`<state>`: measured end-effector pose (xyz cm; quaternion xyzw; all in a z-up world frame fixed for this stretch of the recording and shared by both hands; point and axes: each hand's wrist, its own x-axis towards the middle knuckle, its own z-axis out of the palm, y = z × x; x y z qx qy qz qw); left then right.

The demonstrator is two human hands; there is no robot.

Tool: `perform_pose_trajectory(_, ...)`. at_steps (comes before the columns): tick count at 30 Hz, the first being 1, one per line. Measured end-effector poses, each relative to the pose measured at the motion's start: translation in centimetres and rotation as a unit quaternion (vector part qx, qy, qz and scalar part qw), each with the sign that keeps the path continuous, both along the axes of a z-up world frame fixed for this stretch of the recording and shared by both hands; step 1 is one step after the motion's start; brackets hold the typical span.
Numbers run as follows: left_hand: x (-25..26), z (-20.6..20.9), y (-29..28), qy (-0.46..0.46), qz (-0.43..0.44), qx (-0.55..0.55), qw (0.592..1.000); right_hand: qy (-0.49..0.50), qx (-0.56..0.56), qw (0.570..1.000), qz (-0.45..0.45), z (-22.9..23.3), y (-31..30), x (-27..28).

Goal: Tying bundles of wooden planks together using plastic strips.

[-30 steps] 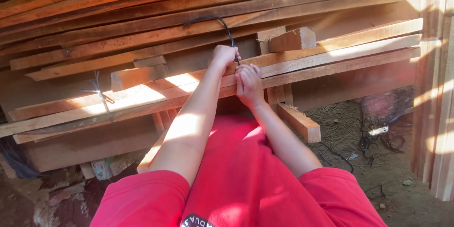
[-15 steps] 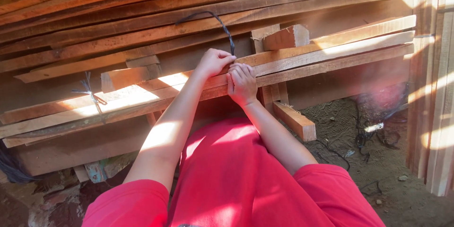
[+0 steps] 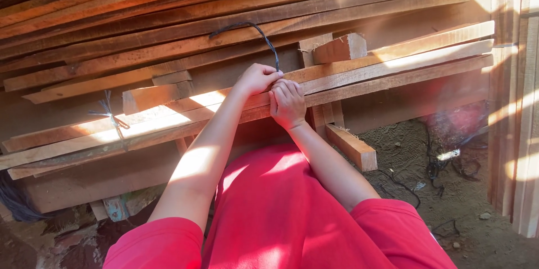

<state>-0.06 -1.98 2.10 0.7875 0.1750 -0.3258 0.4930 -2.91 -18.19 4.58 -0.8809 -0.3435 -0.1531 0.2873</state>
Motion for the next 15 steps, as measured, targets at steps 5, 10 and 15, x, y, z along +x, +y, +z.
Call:
perform_pose_trajectory(5, 0.1, -1.4, -0.8, -0.011, 0.062, 0.035, 0.997, 0.006, 0.001, 1.000, -0.003, 0.2, 0.0, -0.1)
perform_pose_trajectory(10, 2.5, -4.6, -1.1, 0.071, 0.087, 0.020, 0.993, 0.003, 0.012, 1.000, -0.002, 0.8, 0.2, 0.1)
perform_pose_trajectory(15, 4.2, -6.8, -0.6, 0.189, 0.219, -0.096, 0.952, -0.002, 0.013, 1.000, -0.008, 0.8, 0.2, 0.6)
